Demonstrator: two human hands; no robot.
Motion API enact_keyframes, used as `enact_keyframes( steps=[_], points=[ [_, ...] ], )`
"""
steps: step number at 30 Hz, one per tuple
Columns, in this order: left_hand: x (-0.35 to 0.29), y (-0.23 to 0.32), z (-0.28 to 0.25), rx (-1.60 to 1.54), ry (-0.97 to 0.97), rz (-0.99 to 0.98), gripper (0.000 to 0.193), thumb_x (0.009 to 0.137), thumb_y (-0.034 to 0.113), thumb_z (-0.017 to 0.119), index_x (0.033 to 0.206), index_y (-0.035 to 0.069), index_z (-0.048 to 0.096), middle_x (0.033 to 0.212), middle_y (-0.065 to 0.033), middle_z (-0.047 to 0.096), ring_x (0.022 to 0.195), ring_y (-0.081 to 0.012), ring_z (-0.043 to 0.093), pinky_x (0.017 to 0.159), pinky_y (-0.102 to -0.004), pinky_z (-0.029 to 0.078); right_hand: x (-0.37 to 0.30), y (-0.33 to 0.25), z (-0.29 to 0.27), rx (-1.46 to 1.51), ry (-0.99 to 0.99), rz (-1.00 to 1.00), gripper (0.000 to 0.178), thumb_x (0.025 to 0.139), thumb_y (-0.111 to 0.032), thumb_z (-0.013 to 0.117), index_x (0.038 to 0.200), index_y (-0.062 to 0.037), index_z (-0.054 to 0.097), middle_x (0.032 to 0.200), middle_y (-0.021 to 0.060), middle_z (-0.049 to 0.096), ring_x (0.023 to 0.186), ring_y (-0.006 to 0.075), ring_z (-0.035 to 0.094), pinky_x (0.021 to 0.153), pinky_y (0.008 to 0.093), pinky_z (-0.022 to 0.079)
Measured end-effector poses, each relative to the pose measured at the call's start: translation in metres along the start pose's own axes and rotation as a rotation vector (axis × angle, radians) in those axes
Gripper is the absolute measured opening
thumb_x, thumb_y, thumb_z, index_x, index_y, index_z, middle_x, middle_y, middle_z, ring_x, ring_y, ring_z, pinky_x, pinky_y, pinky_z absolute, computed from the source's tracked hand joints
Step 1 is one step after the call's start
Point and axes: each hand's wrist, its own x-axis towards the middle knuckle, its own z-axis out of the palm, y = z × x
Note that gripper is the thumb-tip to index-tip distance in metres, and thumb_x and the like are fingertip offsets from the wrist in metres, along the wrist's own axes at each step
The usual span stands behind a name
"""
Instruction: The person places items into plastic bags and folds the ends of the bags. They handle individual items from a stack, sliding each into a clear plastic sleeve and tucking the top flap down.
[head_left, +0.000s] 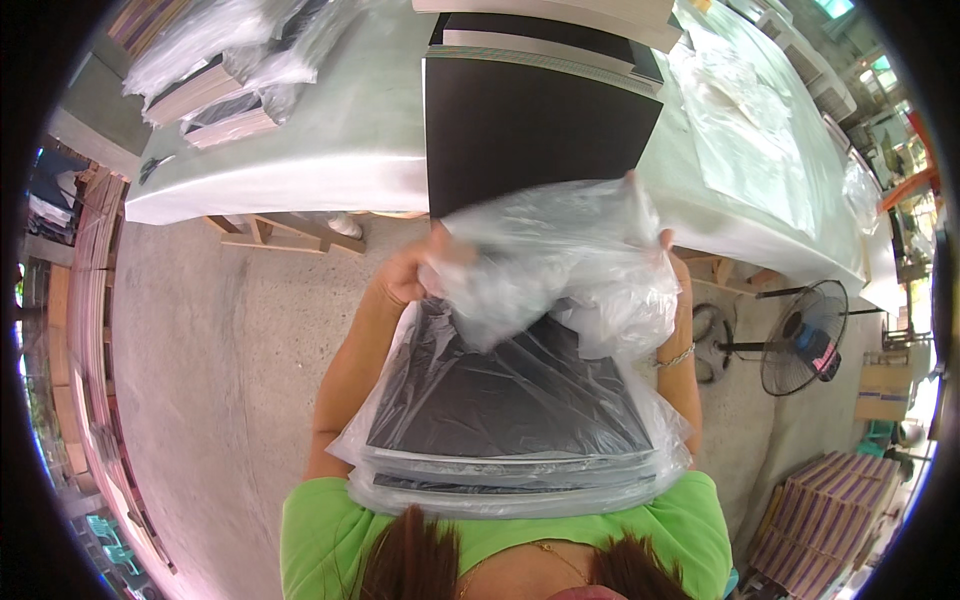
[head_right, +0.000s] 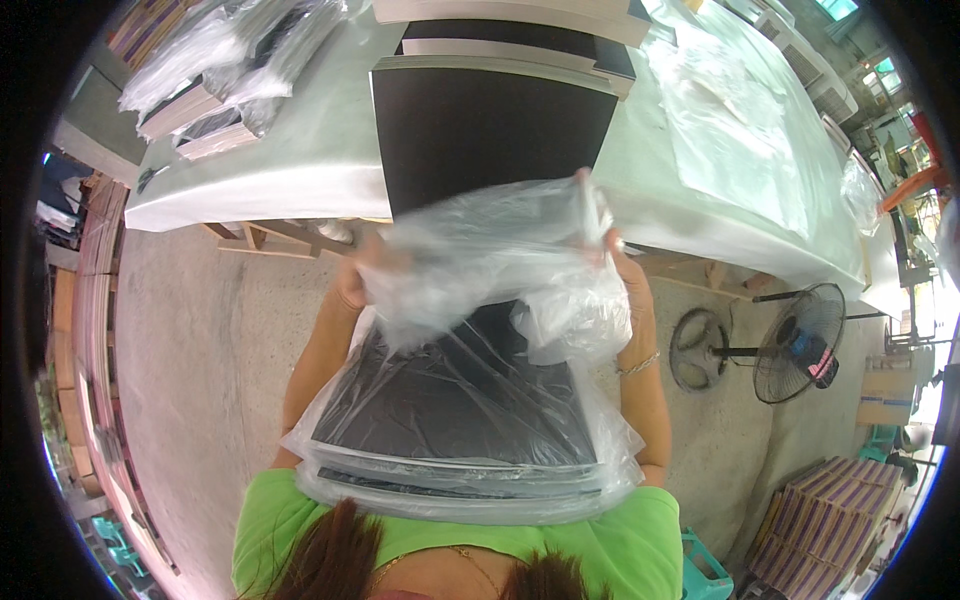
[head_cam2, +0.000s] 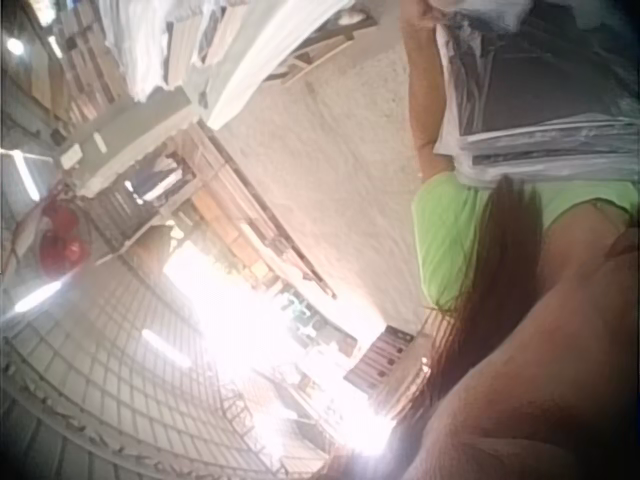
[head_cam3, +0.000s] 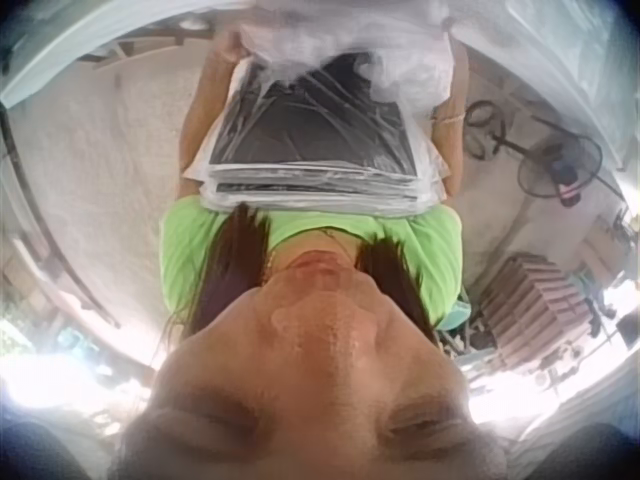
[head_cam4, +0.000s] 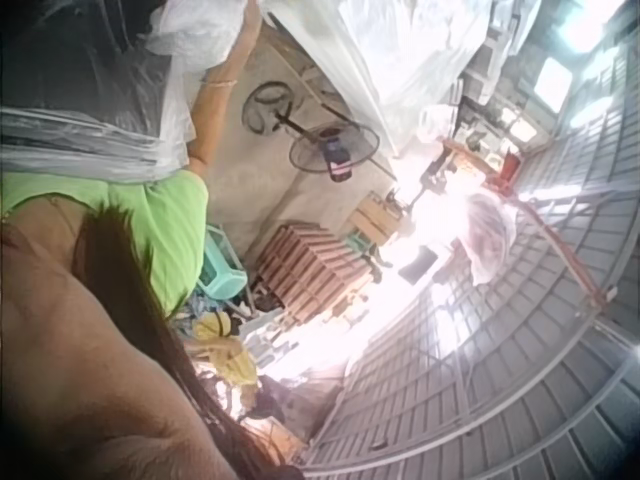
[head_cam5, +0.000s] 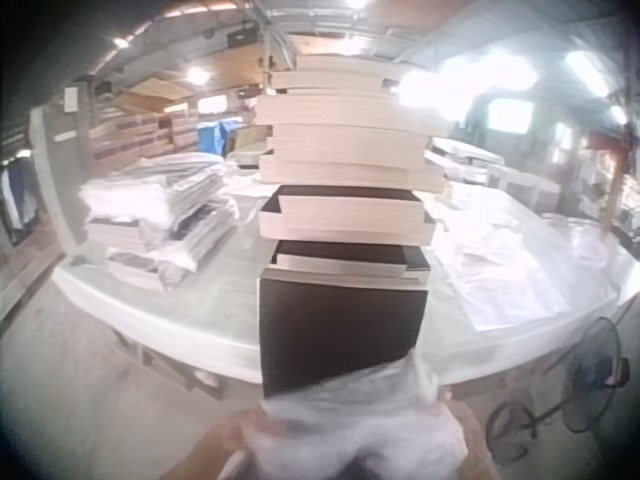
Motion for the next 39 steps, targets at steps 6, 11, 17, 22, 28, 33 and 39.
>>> enact_keyframes(
  steps=[6, 11, 17, 22, 28, 33, 39],
  points=[
    [0.039, 0.035, 0.046, -0.582, -0.059, 0.381, 0.037, 0.092, 0.029, 0.040, 0.114, 0.001, 0.048, 0.108, -0.0131, 0.057, 0.102, -0.0247, 0.054, 0.092, -0.0398, 0.043, -0.025, -0.002, -0.045, -0.618, -0.190, -0.056, 0.049, 0.079, -0.034, 0.065, 0.112, -0.0004, 0.053, 0.102, 0.0121, 0.060, 0.090, 0.0218, 0.059, 0.081, 0.0361, 0.049],
    [0.039, 0.039, 0.065, 0.039, -0.089, 0.090, 0.032, 0.084, 0.021, 0.058, 0.110, 0.004, 0.052, 0.091, -0.0047, 0.059, 0.078, -0.0144, 0.056, 0.074, -0.0269, 0.046, -0.030, -0.059, 0.031, -0.292, 0.336, -0.237, 0.036, 0.082, -0.019, 0.059, 0.111, 0.0008, 0.053, 0.091, 0.0105, 0.059, 0.081, 0.0198, 0.059, 0.074, 0.0313, 0.052],
    [0.074, 0.067, 0.080, 0.948, 0.575, 0.518, 0.022, 0.066, -0.011, 0.053, 0.079, 0.006, 0.058, 0.080, -0.0015, 0.055, 0.072, -0.0111, 0.051, 0.064, -0.0223, 0.040, 0.033, -0.095, 0.023, -1.170, 0.449, -0.599, 0.014, 0.073, -0.004, 0.063, 0.086, -0.0018, 0.058, 0.081, 0.0067, 0.058, 0.075, 0.0160, 0.055, 0.069, 0.0269, 0.045],
    [0.095, 0.091, 0.101, 1.868, 0.899, 0.965, 0.053, 0.059, -0.016, 0.043, 0.104, 0.007, 0.060, 0.091, -0.0094, 0.052, 0.084, -0.0204, 0.051, 0.072, -0.0293, 0.042, 0.067, -0.069, 0.064, -1.390, 0.507, -1.152, 0.023, 0.071, -0.001, 0.059, 0.093, -0.0023, 0.059, 0.079, 0.0057, 0.056, 0.078, 0.0159, 0.051, 0.076, 0.0258, 0.039],
    [0.087, 0.097, 0.104, 2.016, 0.805, 0.922, 0.066, 0.055, -0.018, 0.038, 0.111, 0.010, 0.061, 0.103, -0.0123, 0.051, 0.094, -0.0286, 0.050, 0.084, -0.0314, 0.041, 0.078, -0.074, 0.078, -1.557, 0.435, -1.193, 0.040, 0.073, 0.006, 0.050, 0.108, -0.0082, 0.062, 0.095, 0.0134, 0.061, 0.088, 0.0263, 0.057, 0.084, 0.0287, 0.041],
    [0.058, 0.093, 0.133, 1.818, 0.802, 0.929, 0.054, 0.057, -0.018, 0.040, 0.098, 0.005, 0.067, 0.093, -0.0109, 0.060, 0.091, -0.0252, 0.058, 0.082, -0.0279, 0.044, 0.064, -0.082, 0.067, -1.378, 0.238, -1.167, 0.031, 0.074, 0.003, 0.054, 0.103, -0.0003, 0.064, 0.096, 0.0109, 0.063, 0.087, 0.0177, 0.058, 0.082, 0.0267, 0.043],
    [0.031, 0.104, 0.135, 0.558, 0.495, 0.458, 0.049, 0.074, -0.001, 0.047, 0.123, 0.001, 0.049, 0.118, -0.0106, 0.054, 0.107, -0.0205, 0.051, 0.096, -0.0305, 0.035, 0.025, -0.064, 0.086, -0.354, 0.178, -0.573, 0.027, 0.077, 0.000, 0.055, 0.104, 0.0026, 0.061, 0.088, 0.0100, 0.061, 0.075, 0.0132, 0.059, 0.066, 0.0245, 0.050]
  ],
)
